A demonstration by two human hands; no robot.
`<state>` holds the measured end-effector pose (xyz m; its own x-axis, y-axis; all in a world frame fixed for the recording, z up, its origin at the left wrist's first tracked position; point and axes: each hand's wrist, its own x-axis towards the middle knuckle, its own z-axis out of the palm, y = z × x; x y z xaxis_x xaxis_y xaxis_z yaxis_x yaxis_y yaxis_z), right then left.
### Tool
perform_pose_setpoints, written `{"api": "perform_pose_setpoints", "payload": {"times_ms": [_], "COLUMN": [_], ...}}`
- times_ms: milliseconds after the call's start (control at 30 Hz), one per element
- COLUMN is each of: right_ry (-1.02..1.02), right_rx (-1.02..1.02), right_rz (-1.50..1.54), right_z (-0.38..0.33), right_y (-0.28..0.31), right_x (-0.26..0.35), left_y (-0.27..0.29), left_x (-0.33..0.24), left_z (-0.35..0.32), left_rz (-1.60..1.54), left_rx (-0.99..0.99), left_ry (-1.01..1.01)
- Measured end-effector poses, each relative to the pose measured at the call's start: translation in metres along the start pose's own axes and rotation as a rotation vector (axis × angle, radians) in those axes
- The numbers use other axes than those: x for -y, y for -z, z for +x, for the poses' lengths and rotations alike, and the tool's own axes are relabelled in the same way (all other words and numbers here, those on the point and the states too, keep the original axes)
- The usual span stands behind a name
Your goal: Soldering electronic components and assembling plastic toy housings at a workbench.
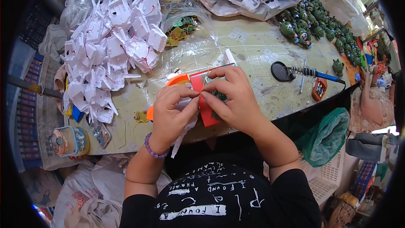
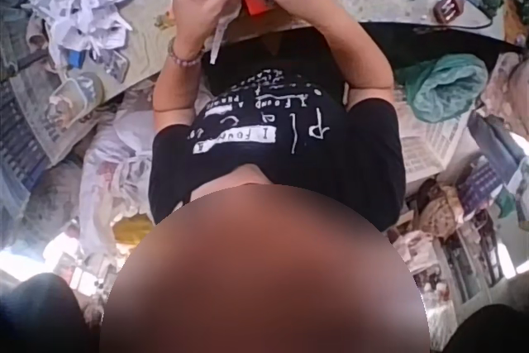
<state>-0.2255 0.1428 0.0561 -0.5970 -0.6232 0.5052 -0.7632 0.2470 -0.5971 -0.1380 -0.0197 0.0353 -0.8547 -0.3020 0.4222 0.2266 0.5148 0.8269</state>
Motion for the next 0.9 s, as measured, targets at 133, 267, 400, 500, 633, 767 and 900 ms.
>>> {"api": "perform_pose_setpoints", "payload": {"times_ms": [133, 267, 400, 500, 633, 767, 900], "right_ry": [0.134, -0.003, 0.015, 0.05, 0.014, -0.353, -0.549], "right_rx": [-0.053, -0.071, 0.037, 0.015, -0.243, -0.551, -1.03], "right_rz": [-0.142, -0.208, -0.29, -0.239, -0.04, 0.227, 0.358], "right_z": [-0.003, -0.012, -0.019, -0.022, -0.041, -0.088, -0.104], "right_y": [0.0, 0.008, 0.014, 0.018, 0.034, 0.05, 0.085], "right_x": [0.002, 0.004, -0.008, -0.013, -0.03, -0.058, -0.088], "left_y": [0.004, 0.008, 0.007, 0.004, 0.003, 0.001, 0.004], "left_x": [-0.003, -0.006, -0.006, -0.013, -0.01, -0.013, -0.013], "left_z": [0.002, 0.004, 0.007, 0.006, 0.005, 0.007, 0.013], "left_rz": [0.062, 0.168, 0.123, 0.202, 0.204, 0.185, 0.257], "left_rx": [0.074, 0.088, 0.169, 0.137, 0.174, 0.175, 0.249], "left_ry": [-0.016, -0.066, -0.136, -0.191, -0.19, -0.271, -0.335]}}
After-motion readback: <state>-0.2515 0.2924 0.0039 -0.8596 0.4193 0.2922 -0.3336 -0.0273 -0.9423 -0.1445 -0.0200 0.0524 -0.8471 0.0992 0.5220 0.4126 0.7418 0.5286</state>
